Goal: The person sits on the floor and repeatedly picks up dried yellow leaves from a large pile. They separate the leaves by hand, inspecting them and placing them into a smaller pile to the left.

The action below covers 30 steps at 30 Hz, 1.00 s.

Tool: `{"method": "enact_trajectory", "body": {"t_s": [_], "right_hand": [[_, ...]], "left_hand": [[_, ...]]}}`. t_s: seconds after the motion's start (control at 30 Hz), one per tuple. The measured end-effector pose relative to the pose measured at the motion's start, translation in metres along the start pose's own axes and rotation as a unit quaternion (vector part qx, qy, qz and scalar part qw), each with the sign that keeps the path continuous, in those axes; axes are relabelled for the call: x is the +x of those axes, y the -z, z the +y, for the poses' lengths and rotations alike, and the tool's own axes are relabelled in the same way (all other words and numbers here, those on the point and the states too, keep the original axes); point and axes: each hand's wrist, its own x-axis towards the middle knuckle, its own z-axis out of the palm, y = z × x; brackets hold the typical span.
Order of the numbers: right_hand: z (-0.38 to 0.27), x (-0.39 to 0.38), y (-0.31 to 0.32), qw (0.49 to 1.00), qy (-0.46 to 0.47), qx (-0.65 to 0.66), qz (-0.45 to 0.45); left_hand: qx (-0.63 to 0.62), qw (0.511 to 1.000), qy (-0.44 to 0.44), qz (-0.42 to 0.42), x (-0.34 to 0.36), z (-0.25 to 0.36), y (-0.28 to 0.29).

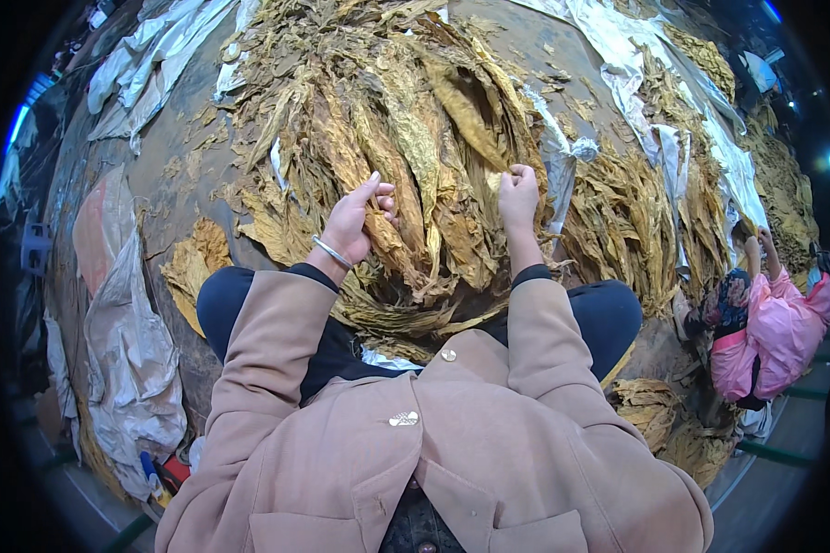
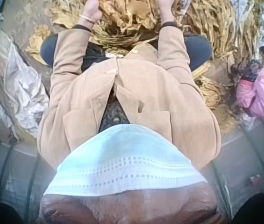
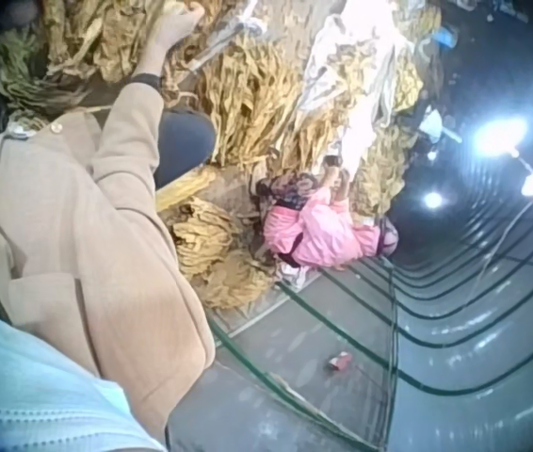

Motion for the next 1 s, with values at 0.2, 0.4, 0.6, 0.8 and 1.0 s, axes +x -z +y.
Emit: {"method": "enact_trajectory", "body": {"t_s": [0.2,0.4,0.6,0.8,1.0], "right_hand": [[-0.045,-0.031,-0.001,0.935,0.310,-0.170,-0.019],[-0.003,-0.040,-0.023,0.936,0.218,-0.254,-0.106],[-0.035,-0.032,-0.007,0.952,0.096,-0.004,-0.290],[-0.064,-0.058,-0.008,0.937,0.222,0.025,-0.269],[-0.054,-0.069,-0.018,0.907,0.081,0.167,-0.378]], "left_hand": [[0.009,1.000,-0.002,0.007,-0.001,0.001,0.000],[0.004,1.000,0.010,0.004,0.001,-0.001,-0.003],[0.018,1.000,0.009,0.007,0.001,-0.002,0.000],[0.083,0.993,-0.034,0.072,0.009,-0.012,0.003],[0.090,0.991,-0.064,0.077,0.007,-0.010,-0.002]]}}
